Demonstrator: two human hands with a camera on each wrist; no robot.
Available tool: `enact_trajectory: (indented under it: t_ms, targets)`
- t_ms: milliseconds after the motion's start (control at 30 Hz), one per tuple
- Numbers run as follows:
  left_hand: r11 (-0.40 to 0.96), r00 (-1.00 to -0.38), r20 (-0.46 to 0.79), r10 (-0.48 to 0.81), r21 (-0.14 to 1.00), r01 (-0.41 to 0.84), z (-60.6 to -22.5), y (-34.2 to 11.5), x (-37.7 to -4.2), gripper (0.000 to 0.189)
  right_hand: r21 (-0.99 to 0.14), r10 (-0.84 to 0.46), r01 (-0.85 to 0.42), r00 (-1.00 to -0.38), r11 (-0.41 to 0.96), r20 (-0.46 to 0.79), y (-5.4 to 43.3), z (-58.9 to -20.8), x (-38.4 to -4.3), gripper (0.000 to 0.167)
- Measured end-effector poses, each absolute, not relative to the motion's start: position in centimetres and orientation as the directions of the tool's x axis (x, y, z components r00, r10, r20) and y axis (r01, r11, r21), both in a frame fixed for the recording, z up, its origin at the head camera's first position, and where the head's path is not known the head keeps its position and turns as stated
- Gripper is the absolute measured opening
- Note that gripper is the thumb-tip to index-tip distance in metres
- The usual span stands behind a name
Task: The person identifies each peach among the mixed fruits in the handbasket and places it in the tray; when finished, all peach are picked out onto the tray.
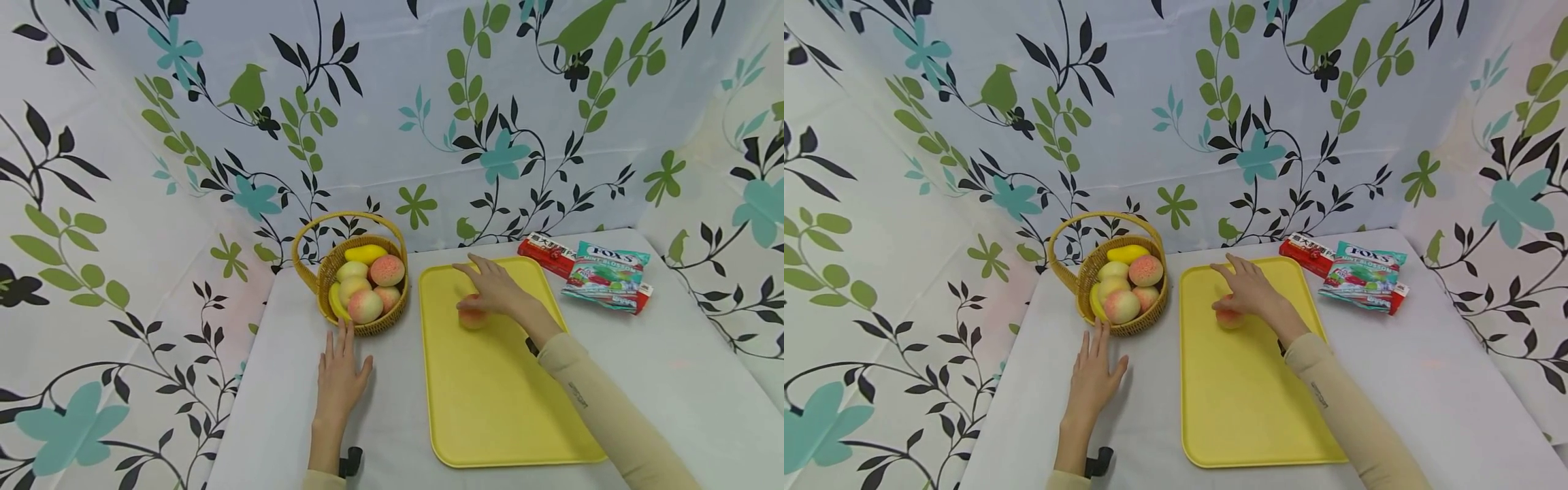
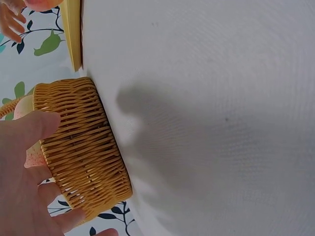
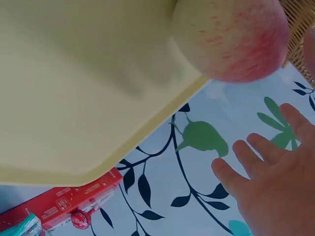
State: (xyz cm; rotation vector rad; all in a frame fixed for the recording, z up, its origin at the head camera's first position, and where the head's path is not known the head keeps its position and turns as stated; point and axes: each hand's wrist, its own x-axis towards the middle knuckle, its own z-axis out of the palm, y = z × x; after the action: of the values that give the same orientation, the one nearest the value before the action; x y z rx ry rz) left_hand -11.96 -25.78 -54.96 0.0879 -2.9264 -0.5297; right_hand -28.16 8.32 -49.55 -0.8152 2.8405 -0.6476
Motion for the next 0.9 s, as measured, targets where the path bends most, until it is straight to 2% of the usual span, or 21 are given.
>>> enact_trajectory:
  t_ms: [333, 633, 767, 900]
  targets:
    - [0.929, -0.984, 0.155, -0.089, 0.369, -0.026, -54.9, -25.7, -11.9, 0.088, -0.380, -0.586, -0.581, -0.802, 0.720, 0.116, 5.9, -48.0, -26.7, 0.087]
    - [0.934, -0.986, 0.144, -0.082, 0.355, -0.026, -55.3, -25.5, -12.1, 0.087, -0.267, -0.702, -0.729, -0.682, 0.630, 0.207, 0.1, -47.5, -25.1, 0.082]
    - [0.936, -0.986, 0.143, -0.090, 0.349, -0.035, -55.4, -25.4, -12.1, 0.089, -0.168, -0.762, -0.806, -0.591, 0.567, 0.265, -3.3, -48.2, -23.9, 0.086]
    - [0.934, -0.985, 0.140, -0.097, 0.355, -0.041, -55.4, -25.3, -12.1, 0.093, -0.118, -0.800, -0.855, -0.515, 0.505, 0.310, -6.3, -48.8, -23.0, 0.085]
